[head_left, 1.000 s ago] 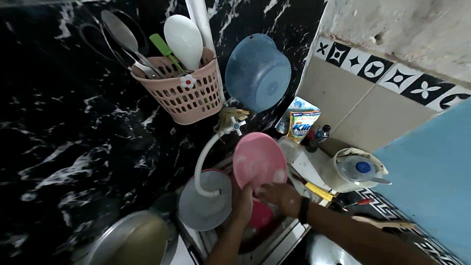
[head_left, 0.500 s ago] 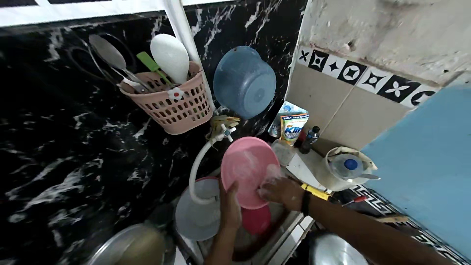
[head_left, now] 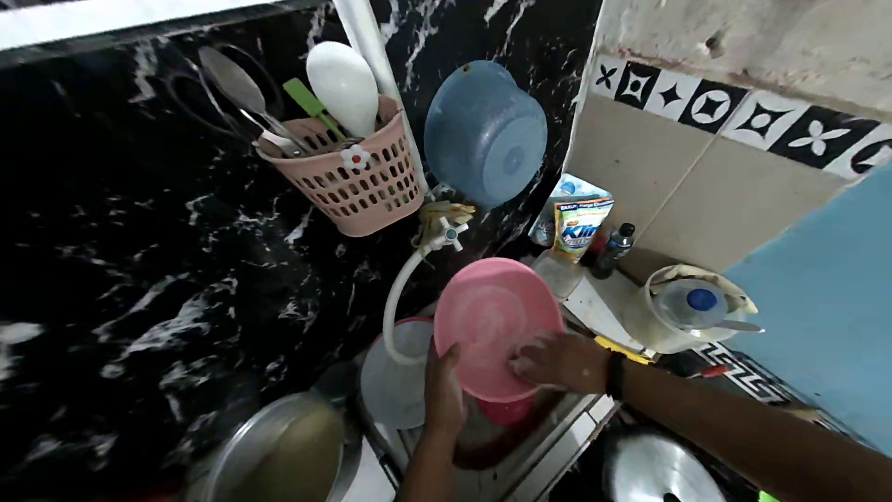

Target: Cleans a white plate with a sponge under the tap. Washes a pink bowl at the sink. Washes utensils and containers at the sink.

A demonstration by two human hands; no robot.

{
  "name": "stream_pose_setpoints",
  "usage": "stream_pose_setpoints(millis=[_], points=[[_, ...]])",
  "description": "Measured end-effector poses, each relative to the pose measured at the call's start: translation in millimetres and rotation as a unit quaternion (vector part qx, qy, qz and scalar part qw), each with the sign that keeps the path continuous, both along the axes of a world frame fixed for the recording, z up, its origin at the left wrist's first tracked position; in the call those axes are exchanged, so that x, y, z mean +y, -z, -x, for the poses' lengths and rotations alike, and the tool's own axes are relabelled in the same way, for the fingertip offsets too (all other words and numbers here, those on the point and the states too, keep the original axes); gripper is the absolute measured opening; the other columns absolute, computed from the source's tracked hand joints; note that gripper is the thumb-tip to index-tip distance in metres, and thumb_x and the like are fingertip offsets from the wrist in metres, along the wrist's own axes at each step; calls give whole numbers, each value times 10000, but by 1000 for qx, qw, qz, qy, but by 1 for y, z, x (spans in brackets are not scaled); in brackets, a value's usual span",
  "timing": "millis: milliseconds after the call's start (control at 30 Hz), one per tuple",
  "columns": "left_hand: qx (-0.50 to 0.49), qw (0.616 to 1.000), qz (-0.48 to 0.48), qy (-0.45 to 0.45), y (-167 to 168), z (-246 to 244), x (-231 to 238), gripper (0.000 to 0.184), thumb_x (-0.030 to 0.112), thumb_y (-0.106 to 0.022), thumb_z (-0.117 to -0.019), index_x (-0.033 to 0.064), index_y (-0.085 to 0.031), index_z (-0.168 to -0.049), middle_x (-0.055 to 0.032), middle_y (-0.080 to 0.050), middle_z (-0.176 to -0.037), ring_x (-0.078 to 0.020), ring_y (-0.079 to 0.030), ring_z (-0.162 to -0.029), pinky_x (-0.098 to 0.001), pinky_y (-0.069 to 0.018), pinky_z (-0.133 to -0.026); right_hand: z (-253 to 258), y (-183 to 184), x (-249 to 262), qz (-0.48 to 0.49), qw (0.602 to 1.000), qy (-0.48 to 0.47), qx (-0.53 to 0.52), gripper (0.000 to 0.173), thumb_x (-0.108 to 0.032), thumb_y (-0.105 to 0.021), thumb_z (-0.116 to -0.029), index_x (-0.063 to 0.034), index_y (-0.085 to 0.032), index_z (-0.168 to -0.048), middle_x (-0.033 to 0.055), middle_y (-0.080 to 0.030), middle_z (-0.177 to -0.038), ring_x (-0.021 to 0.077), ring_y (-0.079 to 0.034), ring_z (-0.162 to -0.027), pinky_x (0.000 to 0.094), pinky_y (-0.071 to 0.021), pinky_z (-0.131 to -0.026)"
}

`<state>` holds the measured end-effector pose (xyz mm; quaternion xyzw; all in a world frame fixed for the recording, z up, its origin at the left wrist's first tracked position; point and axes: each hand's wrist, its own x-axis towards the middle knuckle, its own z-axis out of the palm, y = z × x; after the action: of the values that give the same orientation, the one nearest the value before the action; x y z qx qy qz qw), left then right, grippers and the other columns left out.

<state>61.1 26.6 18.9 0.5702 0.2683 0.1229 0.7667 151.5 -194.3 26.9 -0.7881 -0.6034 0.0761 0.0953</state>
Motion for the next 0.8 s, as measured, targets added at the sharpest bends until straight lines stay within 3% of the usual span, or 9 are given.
stream_pose_setpoints(millis=[100, 200, 300, 367, 533, 600, 667, 733, 800], points=[[29, 999, 13, -22, -10, 0, -10, 556, 220, -436, -1056, 55, -307, -1571, -180, -490, -1472, -213, -555, -1275, -400, -496, -1038, -1, 1, 9, -4, 999, 33, 9, 354, -37, -588, -992, -124, -672, -1325, 216, -611, -1398, 480, -591, -1263, 657, -521, -967], [40, 999, 8, -1, -13, 2, -31, 548, 62, -524, -965, -36, -348, -1474, -183, -592, -1224, -169, -636, -1043, -342, -563, -877, 24, 1, 25, -52, 992, 82, 86, 415, -92, -664, -955, -135, -652, -1368, 217, -617, -1391, 456, -623, -1230, 644, -546, -928], [68, 997, -9, 19, -14, -1, -3, 560, 126, -516, -1002, 24, -355, -1529, -189, -572, -1341, -211, -619, -1138, -395, -550, -933, -1, 8, 3, 16, 996, 76, 45, 430, -119, -626, -986, -171, -624, -1413, 172, -577, -1466, 441, -530, -1355, 646, -452, -1071], [58, 998, 10, 9, -13, -6, 5, 568, 216, -486, -1046, 78, -322, -1572, -169, -517, -1454, -220, -577, -1254, -415, -521, -1011, -21, 5, -3, 23, 998, 63, 0, 362, -93, -582, -1005, -137, -657, -1357, 194, -578, -1459, 484, -513, -1361, 674, -461, -1044], [-10, 1000, -8, 1, 3, -1, -45, 639, 123, -544, -952, -40, -278, -1509, -172, -592, -1245, -152, -649, -1065, -324, -573, -901, 14, -11, 24, -66, 992, 81, 69, 426, -59, -722, -905, -166, -696, -1316, 204, -629, -1382, 461, -657, -1167, 653, -559, -896], [24, 1000, -19, -3, -8, -5, -27, 545, 167, -489, -1034, -15, -331, -1523, -188, -559, -1353, -173, -605, -1166, -352, -531, -976, 1, -11, 18, -9, 995, 84, 60, 424, -105, -655, -972, -176, -645, -1390, 208, -592, -1433, 472, -618, -1225, 667, -515, -963], [76, 996, -28, 32, -17, -2, 0, 526, 280, -416, -1084, 51, -343, -1551, -161, -517, -1455, -182, -559, -1270, -381, -506, -1034, -28, 1, 4, 50, 992, 108, 35, 381, -215, -483, -1076, -181, -597, -1438, 164, -535, -1513, 423, -526, -1367, 637, -441, -1088], [106, 993, 6, 55, -16, -4, -3, 551, 361, -398, -1094, 104, -318, -1575, -152, -490, -1495, -223, -542, -1310, -438, -511, -1030, -40, 11, -11, 82, 992, 94, 25, 410, -113, -472, -1061, -159, -576, -1455, 171, -483, -1558, 447, -435, -1438, 657, -394, -1122], [76, 997, 31, 9, -12, -13, -16, 553, 290, -462, -1076, 80, -321, -1567, -178, -489, -1484, -248, -544, -1301, -456, -507, -1031, -35, 8, -3, 40, 995, 83, 32, 419, -56, -555, -1009, -154, -621, -1412, 193, -535, -1504, 457, -479, -1400, 659, -423, -1097]])
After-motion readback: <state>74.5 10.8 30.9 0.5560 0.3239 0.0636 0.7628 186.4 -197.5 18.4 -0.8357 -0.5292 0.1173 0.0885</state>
